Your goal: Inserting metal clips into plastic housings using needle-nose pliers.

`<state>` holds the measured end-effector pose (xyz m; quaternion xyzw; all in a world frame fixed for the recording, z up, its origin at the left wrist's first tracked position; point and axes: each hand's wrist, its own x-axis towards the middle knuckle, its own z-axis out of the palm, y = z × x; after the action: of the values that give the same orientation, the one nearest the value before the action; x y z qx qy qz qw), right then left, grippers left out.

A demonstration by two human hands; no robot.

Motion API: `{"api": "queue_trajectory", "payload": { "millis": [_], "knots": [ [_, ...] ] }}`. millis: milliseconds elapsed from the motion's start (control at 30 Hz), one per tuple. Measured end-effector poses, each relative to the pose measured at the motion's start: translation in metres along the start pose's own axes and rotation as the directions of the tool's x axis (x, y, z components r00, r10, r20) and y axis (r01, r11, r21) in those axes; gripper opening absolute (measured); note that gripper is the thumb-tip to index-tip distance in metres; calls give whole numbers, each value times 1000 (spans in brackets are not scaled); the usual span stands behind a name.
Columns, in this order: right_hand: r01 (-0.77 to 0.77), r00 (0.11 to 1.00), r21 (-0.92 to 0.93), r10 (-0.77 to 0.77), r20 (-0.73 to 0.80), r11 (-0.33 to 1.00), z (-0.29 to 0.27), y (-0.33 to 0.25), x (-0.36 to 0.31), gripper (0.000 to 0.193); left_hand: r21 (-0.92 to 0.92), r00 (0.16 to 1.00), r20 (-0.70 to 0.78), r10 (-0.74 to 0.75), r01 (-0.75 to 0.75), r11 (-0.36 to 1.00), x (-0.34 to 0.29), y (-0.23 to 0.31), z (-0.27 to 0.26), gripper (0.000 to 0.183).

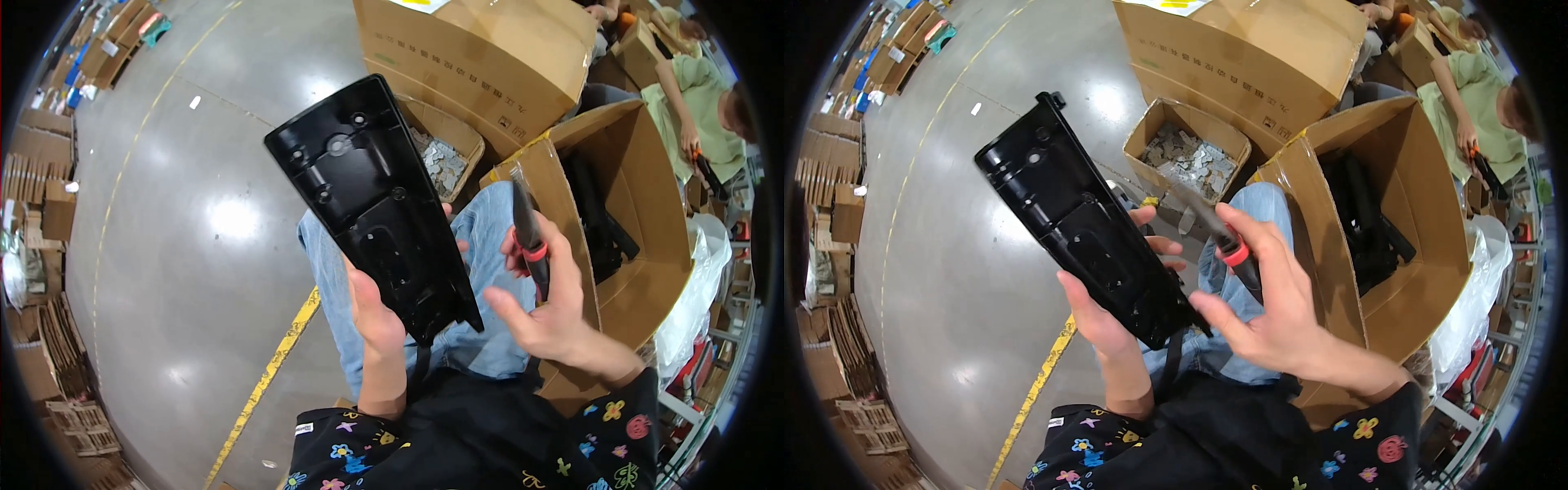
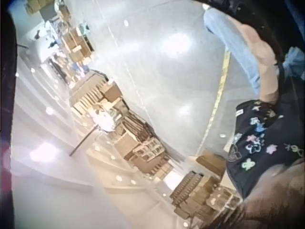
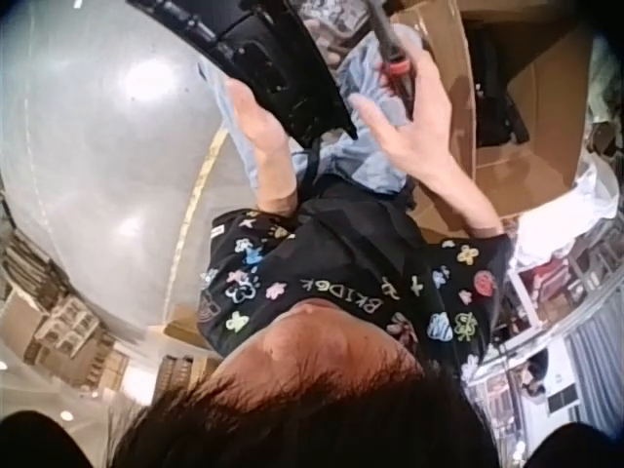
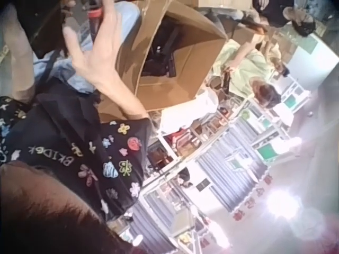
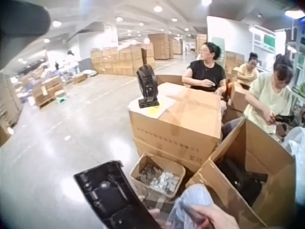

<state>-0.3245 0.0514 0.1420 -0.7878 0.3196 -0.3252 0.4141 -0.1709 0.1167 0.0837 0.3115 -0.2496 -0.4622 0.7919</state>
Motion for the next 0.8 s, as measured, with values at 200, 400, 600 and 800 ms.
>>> {"api": "queue_trajectory", "payload": {
  "millis": [200,400,600,800],
  "knots": [
    [-108,993,310,117,-8,945,36,2,-11,75,101,974,-222,39,-16,995,-9,-9,12,76],
    [-49,981,248,93,-169,968,24,0,-16,61,67,988,-140,70,-61,996,-4,22,16,57],
    [-209,975,227,221,-30,951,15,-7,-26,52,-7,993,-117,30,-31,1000,-8,29,22,59],
    [-111,984,203,137,-117,973,19,-2,-32,56,17,981,-181,-64,68,998,-12,39,27,63]
  ]
}}
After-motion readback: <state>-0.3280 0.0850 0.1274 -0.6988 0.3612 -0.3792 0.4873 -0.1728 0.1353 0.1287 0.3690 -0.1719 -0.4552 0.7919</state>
